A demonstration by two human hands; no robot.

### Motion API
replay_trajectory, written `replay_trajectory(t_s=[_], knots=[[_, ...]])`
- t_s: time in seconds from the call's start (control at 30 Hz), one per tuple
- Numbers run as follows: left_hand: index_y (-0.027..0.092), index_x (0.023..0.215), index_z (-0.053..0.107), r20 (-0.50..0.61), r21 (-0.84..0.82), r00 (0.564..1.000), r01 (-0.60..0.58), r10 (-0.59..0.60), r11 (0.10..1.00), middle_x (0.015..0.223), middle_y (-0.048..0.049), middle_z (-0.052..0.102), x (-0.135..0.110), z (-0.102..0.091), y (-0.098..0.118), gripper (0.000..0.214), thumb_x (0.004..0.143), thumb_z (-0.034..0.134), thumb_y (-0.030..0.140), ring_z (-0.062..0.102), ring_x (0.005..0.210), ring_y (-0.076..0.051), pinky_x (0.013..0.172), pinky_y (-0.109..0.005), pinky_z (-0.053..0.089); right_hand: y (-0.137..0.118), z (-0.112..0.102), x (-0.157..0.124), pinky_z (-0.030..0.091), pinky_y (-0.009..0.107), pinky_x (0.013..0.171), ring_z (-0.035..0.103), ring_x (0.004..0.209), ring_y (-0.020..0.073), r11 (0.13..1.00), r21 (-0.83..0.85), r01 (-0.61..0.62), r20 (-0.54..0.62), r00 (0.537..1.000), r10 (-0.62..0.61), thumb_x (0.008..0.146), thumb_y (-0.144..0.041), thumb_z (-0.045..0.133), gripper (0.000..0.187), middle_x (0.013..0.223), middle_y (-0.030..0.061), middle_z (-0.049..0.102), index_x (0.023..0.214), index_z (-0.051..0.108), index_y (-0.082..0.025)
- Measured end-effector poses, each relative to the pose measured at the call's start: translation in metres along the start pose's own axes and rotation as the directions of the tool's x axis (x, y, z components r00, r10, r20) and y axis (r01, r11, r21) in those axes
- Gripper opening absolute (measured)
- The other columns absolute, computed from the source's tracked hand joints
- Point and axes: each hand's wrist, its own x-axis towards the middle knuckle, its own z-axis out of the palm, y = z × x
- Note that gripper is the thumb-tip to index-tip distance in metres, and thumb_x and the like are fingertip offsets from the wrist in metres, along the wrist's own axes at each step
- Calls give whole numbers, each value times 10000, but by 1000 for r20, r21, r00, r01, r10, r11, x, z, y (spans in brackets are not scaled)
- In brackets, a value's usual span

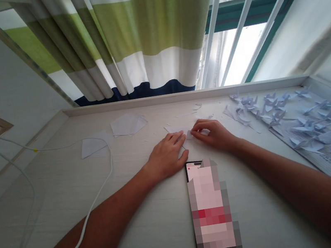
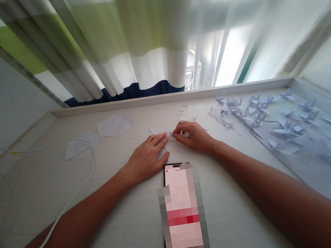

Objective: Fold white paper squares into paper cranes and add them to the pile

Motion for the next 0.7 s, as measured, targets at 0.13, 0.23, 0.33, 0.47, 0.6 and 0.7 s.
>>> replay_trajectory(t_s=[0.13,0.23,0.33,0.47,0.6,0.7], knots=[[121,1551,439,13,8,1000,1,-1,1000,1609,-130,490,1,3,-1,589,1025,432,387,459,1443,-280,1232,-446,373,-1,-1,2,504,327,728,651,751,190,1000,-4,9,41,999,-9,933,-290,619,189,838,59,705,819,734,-193],[96,1540,450,25,55,999,-21,20,998,1620,-151,470,1,5,-1,575,1041,391,376,419,1490,-276,1259,-436,328,-3,-1,2,501,326,728,647,748,188,1000,6,-12,40,999,12,925,-282,617,184,820,55,700,808,725,-190],[69,1537,451,26,87,999,-47,44,995,1628,-156,460,1,6,1,568,1052,371,353,389,1523,-268,1279,-414,292,-4,-1,3,506,326,735,646,747,185,999,26,-48,26,999,47,925,-298,616,194,822,51,712,796,714,-192],[39,1539,447,41,102,998,-40,36,994,1633,-153,456,0,5,3,576,1061,362,350,388,1532,-263,1285,-396,287,-3,-1,6,517,330,724,648,724,185,993,35,-113,9,994,113,920,-331,619,206,822,50,739,800,714,-193],[51,1536,457,38,106,999,-24,20,994,1629,-148,461,0,4,5,572,1060,369,356,398,1531,-254,1286,-387,286,3,1,14,532,321,695,644,682,182,986,41,-161,-22,986,162,899,-341,619,204,811,50,760,799,716,-192],[51,1532,464,35,106,999,-22,19,994,1625,-146,467,0,4,5,571,1057,368,351,402,1530,-254,1288,-382,278,7,3,19,536,321,678,634,650,180,983,25,-183,-42,982,184,878,-331,621,192,788,48,760,791,717,-191]])
